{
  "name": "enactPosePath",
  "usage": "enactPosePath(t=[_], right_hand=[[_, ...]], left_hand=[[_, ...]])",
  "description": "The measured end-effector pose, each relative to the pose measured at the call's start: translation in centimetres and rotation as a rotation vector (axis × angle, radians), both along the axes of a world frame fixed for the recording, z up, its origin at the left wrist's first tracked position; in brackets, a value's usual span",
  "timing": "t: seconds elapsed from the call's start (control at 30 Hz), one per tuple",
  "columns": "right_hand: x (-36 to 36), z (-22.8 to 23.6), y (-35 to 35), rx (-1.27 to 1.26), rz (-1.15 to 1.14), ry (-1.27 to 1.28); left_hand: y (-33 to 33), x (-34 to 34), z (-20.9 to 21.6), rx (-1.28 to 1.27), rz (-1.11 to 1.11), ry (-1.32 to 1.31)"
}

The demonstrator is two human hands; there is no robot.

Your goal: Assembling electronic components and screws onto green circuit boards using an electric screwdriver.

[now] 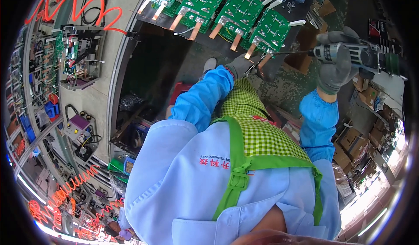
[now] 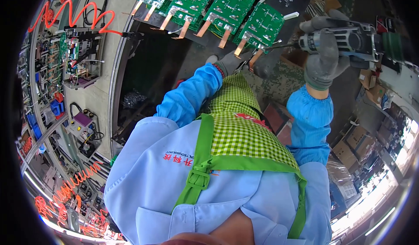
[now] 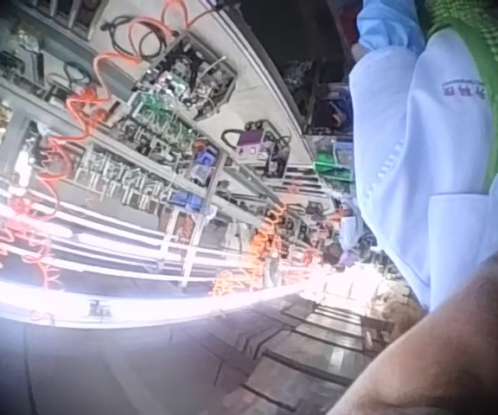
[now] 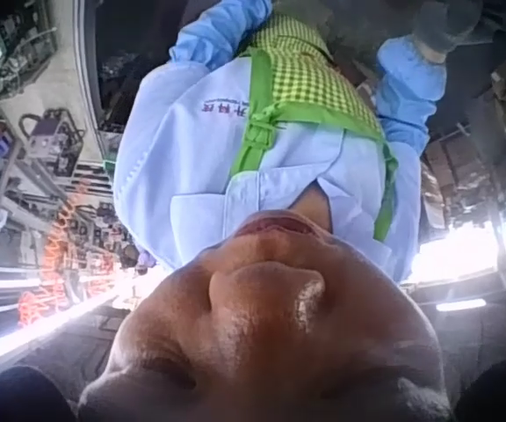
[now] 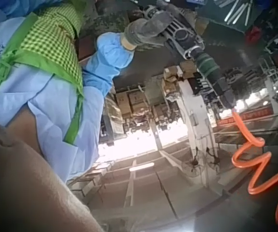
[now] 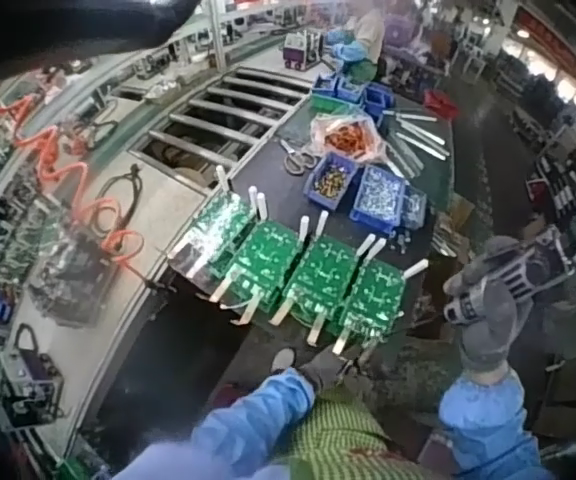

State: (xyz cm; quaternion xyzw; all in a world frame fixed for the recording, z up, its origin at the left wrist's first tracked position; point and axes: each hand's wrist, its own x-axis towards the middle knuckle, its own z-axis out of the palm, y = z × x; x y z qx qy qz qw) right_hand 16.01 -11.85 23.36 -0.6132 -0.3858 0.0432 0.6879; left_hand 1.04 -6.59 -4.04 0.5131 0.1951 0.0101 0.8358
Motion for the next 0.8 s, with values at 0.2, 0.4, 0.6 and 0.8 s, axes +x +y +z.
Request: enactPosePath(t=[0.2, 0.4, 0.6, 0.8], right_hand=[[0.7, -1.0, -0.9, 0.013, 0.136, 0.019], [1.1, -1.3, -0.8, -0.025, 0.163, -0.025], [1.6, -1.1, -1.3, 0.011, 0.248, 0.039], [1.4, -1.4, -1.4, 0.050, 0.289, 0.045]], left_hand=[[-2.0, 2.2, 0.9, -0.553, 0.124, 0.115], [-3.1, 2.0, 2.1, -0.626, 0.241, -0.001], [-4.0, 2.8, 3.0, -0.758, 0.312, -0.045], [-4.9, 3.0, 3.3, -0.746, 0.412, -0.052]])
